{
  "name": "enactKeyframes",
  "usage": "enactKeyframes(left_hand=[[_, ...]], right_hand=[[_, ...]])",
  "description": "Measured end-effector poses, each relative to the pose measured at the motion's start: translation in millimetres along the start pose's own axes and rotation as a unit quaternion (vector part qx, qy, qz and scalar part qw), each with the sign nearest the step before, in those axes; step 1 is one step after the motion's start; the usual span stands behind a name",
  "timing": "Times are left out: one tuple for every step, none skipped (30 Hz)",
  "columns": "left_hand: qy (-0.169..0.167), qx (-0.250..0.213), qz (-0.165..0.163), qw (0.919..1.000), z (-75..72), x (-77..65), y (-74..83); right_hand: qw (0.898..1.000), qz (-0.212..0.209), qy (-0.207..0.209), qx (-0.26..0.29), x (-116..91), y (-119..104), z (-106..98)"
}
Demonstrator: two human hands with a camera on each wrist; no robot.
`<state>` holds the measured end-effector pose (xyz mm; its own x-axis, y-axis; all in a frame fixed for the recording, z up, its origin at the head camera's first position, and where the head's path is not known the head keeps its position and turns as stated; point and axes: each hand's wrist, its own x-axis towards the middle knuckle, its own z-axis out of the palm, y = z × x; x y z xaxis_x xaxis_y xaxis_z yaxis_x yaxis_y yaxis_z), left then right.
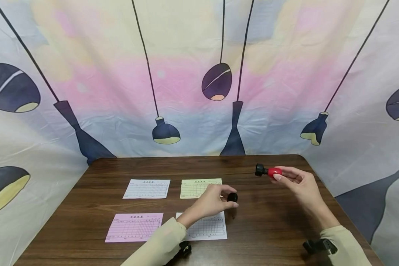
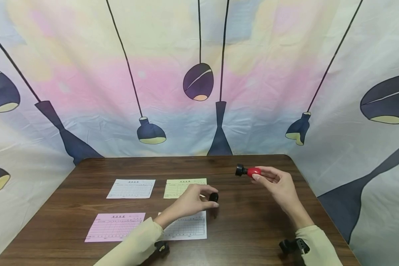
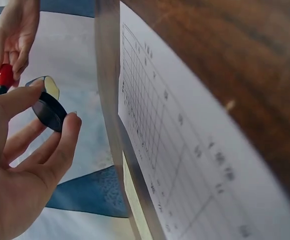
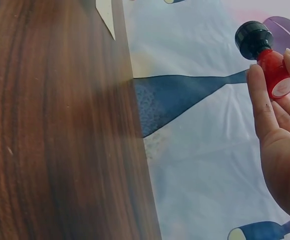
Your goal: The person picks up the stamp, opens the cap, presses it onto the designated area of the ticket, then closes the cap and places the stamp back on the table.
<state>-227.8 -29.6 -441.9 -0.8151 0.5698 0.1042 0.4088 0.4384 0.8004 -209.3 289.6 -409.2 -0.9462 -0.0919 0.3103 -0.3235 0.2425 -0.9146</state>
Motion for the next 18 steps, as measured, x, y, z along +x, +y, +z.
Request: enactKeyframes(left_hand=[[-0.002,0.014,0.003,0.9999,1.0,1.9,0.5],[-0.003,0.028,0.007,0.9996,2.1,4.1,1.2],[-0.003,0.043,0.012,0.9990,3.3,6.2,1.9],[-0.004,0.057,0.017,0.9982,4.4,8.2,2.9],[-0.005,0.071,0.021,0.9972,5.6,10.0,3.9],[-0.006,0.084,0.024,0.9962,6.9,11.9,4.6],[-0.007,0.095,0.025,0.9951,8.1,13.4,5.2],[-0.009,0.107,0.025,0.9940,9.3,14.8,5.5],[-0.010,0.117,0.025,0.9928,10.3,16.1,5.7],[-0.012,0.130,0.026,0.9911,11.3,17.4,5.8],[-0.013,0.144,0.027,0.9892,12.3,18.9,5.6],[-0.014,0.157,0.030,0.9870,13.2,20.4,5.4],[-0.016,0.173,0.035,0.9842,13.9,21.7,5.1],[-0.018,0.189,0.041,0.9810,14.9,23.3,4.8],[-0.021,0.205,0.045,0.9776,15.9,25.1,4.9],[-0.025,0.219,0.050,0.9741,17.0,26.4,5.0],[-0.028,0.230,0.052,0.9714,18.1,27.6,5.1],[-0.034,0.237,0.052,0.9695,19.4,28.5,5.1]], right_hand=[[1.000,-0.002,0.001,0.004,0.7,-0.5,-1.1],[1.000,-0.004,0.003,0.008,1.4,-0.9,-2.1],[1.000,-0.007,0.004,0.013,2.1,-1.2,-3.0],[1.000,-0.008,0.005,0.021,2.7,-1.4,-3.8],[1.000,-0.009,0.005,0.027,3.1,-1.3,-4.6],[0.999,-0.010,0.005,0.035,3.5,-1.2,-5.2],[0.999,-0.010,0.003,0.042,4.0,-0.9,-5.7],[0.999,-0.010,0.002,0.046,4.4,-0.8,-6.0],[0.999,-0.011,0.001,0.049,4.7,-0.6,-6.2],[0.999,-0.011,0.000,0.050,5.1,-0.6,-6.3],[0.999,-0.012,0.000,0.049,5.4,-0.5,-6.3],[0.999,-0.013,-0.001,0.049,5.9,-0.7,-6.3],[0.999,-0.013,-0.001,0.048,6.2,-0.9,-6.1],[0.999,-0.013,-0.002,0.048,6.3,-1.2,-6.0],[0.999,-0.014,-0.002,0.047,6.5,-1.6,-5.8],[0.999,-0.014,-0.002,0.048,6.7,-2.0,-5.5],[0.999,-0.013,-0.002,0.049,6.8,-2.2,-5.2],[0.999,-0.012,-0.002,0.050,6.8,-2.3,-4.9]])
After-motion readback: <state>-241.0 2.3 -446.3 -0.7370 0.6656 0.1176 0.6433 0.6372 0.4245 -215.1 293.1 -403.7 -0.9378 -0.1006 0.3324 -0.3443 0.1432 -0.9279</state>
